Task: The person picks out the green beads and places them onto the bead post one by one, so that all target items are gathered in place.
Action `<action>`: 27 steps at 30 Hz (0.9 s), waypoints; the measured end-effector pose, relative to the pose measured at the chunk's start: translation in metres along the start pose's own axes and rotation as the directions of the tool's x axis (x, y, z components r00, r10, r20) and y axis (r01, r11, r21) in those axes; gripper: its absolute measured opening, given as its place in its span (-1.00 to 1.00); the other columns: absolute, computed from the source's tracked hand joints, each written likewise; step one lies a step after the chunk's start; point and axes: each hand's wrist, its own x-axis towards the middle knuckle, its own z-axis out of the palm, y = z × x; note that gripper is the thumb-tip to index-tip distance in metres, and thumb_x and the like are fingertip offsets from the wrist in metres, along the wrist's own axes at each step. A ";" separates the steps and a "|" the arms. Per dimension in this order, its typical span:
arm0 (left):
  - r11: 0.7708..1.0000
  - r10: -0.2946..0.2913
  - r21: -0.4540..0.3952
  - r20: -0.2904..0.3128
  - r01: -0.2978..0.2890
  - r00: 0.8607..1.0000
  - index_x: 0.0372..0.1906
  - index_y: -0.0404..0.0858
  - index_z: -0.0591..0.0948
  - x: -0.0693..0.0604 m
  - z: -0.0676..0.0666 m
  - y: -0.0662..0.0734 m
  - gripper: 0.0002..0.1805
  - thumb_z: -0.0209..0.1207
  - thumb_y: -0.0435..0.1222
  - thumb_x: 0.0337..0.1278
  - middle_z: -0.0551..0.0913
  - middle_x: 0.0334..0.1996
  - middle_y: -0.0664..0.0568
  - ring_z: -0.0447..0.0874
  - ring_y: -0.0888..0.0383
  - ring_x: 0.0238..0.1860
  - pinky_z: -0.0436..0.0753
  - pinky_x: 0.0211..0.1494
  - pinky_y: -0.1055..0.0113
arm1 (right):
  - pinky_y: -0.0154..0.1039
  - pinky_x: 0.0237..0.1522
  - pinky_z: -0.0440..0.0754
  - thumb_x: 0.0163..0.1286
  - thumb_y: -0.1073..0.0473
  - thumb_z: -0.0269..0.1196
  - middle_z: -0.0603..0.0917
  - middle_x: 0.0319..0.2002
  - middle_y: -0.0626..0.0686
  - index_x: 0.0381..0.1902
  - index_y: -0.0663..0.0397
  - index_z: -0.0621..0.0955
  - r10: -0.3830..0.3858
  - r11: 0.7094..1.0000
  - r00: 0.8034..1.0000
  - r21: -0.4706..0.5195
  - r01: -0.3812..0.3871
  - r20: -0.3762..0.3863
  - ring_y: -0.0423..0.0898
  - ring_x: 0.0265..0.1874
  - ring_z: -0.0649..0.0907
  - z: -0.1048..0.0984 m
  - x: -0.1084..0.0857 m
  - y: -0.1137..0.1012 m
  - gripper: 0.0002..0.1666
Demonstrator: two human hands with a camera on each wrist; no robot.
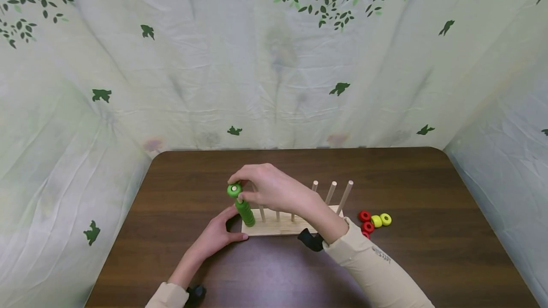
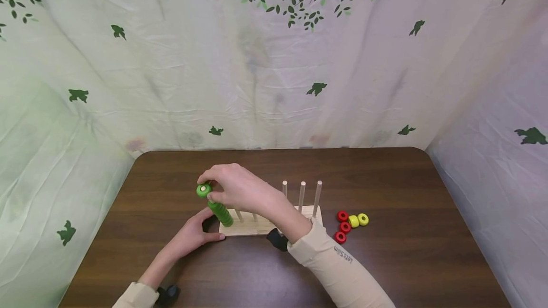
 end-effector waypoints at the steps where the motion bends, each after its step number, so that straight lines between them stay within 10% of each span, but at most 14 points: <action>1: 1.000 -0.002 -0.002 0.000 0.002 1.000 0.34 0.15 0.47 0.000 0.000 0.000 -0.16 0.55 -0.09 -0.17 0.41 0.34 0.18 0.25 0.08 0.41 0.23 0.38 -0.08 | -0.46 -0.07 0.50 0.36 0.19 0.32 0.62 -0.03 -0.20 0.07 -0.03 0.66 0.000 1.000 1.000 -0.001 0.000 0.001 -0.33 -0.11 0.58 0.000 0.000 0.000 -0.68; 19: 1.000 0.005 -0.007 0.000 -0.005 1.000 0.32 0.09 0.51 -0.002 0.001 0.002 -0.20 0.55 -0.15 -0.17 0.42 0.33 0.17 0.26 0.08 0.40 0.24 0.39 -0.03 | -0.37 0.08 0.49 0.37 0.19 0.33 0.63 0.07 -0.13 0.10 0.00 0.62 -0.212 0.966 0.947 0.094 0.240 -0.241 -0.26 0.08 0.56 0.005 -0.039 -0.007 -0.65; 27: 1.000 -0.011 0.016 -0.009 0.011 1.000 0.34 0.12 0.48 -0.003 0.001 0.003 -0.18 0.54 -0.10 -0.16 0.37 0.38 0.15 0.23 0.06 0.42 0.23 0.39 -0.07 | -0.27 0.15 0.50 0.39 0.11 0.31 0.61 0.09 -0.22 0.14 -0.12 0.61 -0.124 0.956 0.957 0.228 0.187 -0.264 -0.28 0.13 0.55 0.028 -0.074 -0.005 -0.63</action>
